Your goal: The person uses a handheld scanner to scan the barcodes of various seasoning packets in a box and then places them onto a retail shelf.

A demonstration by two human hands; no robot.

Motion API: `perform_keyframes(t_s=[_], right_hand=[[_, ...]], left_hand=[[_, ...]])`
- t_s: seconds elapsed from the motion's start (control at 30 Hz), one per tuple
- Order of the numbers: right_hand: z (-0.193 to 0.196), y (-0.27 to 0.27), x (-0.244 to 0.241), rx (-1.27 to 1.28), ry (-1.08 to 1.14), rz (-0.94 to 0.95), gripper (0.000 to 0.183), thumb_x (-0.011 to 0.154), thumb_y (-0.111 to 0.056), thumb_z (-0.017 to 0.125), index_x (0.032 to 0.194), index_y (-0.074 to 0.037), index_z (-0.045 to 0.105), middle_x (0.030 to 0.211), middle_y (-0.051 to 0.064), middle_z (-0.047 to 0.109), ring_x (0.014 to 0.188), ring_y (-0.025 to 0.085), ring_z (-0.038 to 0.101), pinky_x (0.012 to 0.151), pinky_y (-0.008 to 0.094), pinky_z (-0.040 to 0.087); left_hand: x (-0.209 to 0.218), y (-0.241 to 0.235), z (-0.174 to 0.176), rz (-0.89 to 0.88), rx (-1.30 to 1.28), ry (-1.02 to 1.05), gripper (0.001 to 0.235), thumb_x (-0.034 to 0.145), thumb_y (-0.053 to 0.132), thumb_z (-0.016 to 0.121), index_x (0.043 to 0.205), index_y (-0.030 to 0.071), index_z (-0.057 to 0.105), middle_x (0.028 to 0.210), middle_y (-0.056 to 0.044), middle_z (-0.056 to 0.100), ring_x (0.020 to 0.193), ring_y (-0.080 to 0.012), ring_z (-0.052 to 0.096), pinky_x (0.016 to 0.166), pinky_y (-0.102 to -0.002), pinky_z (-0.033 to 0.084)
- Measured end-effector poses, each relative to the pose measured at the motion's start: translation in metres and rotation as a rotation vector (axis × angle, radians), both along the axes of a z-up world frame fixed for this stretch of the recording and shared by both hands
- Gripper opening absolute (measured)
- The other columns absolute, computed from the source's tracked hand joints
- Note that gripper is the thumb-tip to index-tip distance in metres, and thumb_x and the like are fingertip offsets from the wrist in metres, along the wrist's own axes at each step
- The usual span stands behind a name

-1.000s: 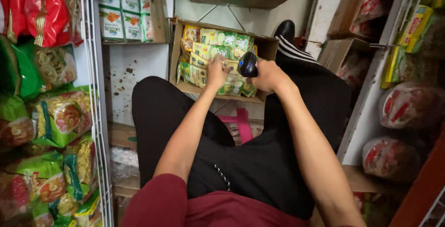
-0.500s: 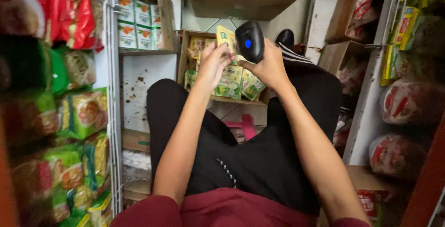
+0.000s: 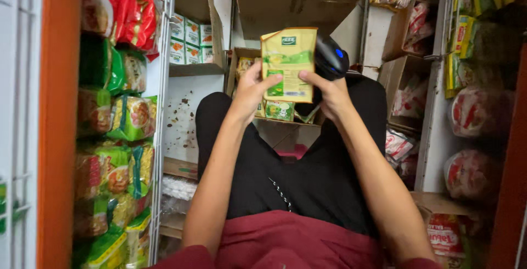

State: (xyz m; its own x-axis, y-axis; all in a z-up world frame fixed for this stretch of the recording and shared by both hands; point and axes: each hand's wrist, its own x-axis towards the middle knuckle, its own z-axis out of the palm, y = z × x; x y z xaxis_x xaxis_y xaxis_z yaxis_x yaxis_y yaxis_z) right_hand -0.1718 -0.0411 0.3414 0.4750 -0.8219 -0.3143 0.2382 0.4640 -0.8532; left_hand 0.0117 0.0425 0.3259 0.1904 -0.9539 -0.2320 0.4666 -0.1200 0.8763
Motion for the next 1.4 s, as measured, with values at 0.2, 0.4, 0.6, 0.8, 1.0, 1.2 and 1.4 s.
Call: perform_keyframes(t_s=[0.2,0.4,0.6,0.8,1.0,1.2,1.4], right_hand=[[0.021,0.001,-0.024,-0.083,-0.063,-0.207,0.039,0.089,-0.003,0.082,0.123,0.001,0.063,0.111,0.01,0.068,0.104,0.024,0.067,0.095,0.039,0.055],[0.041,0.014,-0.049,-0.283,0.049,-0.231,0.043,0.082,-0.003,0.083,0.12,-0.005,0.064,0.106,0.0,0.065,0.1,0.016,0.063,0.093,0.032,0.053],[0.052,0.019,-0.077,-0.385,0.118,-0.258,0.043,0.084,-0.002,0.087,0.12,-0.003,0.063,0.108,0.001,0.064,0.101,0.015,0.062,0.093,0.032,0.052],[0.075,0.019,-0.083,-0.327,-0.002,-0.286,0.043,0.083,-0.003,0.083,0.122,-0.004,0.065,0.11,0.002,0.069,0.102,0.017,0.067,0.094,0.032,0.055],[0.06,0.014,-0.067,-0.369,0.034,-0.259,0.038,0.088,-0.003,0.085,0.12,-0.002,0.065,0.111,0.002,0.065,0.103,0.015,0.064,0.093,0.032,0.053],[0.036,0.028,-0.044,-0.324,0.088,-0.198,0.04,0.081,-0.005,0.084,0.117,-0.003,0.066,0.105,0.0,0.068,0.097,0.013,0.064,0.089,0.03,0.054],[0.015,0.033,-0.029,-0.453,0.12,-0.204,0.034,0.085,-0.005,0.082,0.114,-0.002,0.066,0.105,-0.001,0.065,0.095,0.012,0.061,0.088,0.028,0.052]], left_hand=[[-0.011,0.014,0.035,-0.183,-0.026,-0.063,0.049,0.089,0.005,0.073,0.135,-0.002,0.057,0.121,-0.009,0.071,0.108,-0.0164,0.068,0.095,-0.032,0.057],[-0.033,-0.006,0.054,-0.016,-0.208,-0.187,0.028,0.098,0.008,0.068,0.123,0.001,0.06,0.112,-0.002,0.069,0.102,-0.0081,0.065,0.09,-0.025,0.054],[-0.042,-0.023,0.049,-0.047,-0.151,-0.115,0.019,0.108,0.014,0.068,0.111,-0.004,0.069,0.1,-0.006,0.07,0.09,-0.0097,0.062,0.08,-0.025,0.051],[-0.059,-0.003,0.085,-0.216,-0.185,0.248,0.029,0.097,0.018,0.067,0.123,0.007,0.062,0.112,-0.002,0.07,0.1,-0.0112,0.068,0.086,-0.028,0.058],[-0.059,0.014,0.066,-0.137,-0.138,-0.044,0.039,0.097,0.013,0.073,0.129,-0.007,0.063,0.121,-0.015,0.073,0.106,-0.0195,0.07,0.093,-0.034,0.058],[-0.034,0.034,0.043,-0.192,-0.107,-0.133,0.05,0.09,0.007,0.074,0.134,0.0,0.053,0.124,-0.009,0.069,0.111,-0.0156,0.068,0.097,-0.032,0.056],[-0.018,0.043,0.03,-0.178,-0.081,-0.242,0.049,0.089,0.003,0.076,0.133,-0.001,0.055,0.123,-0.01,0.069,0.111,-0.0168,0.068,0.097,-0.033,0.057]])
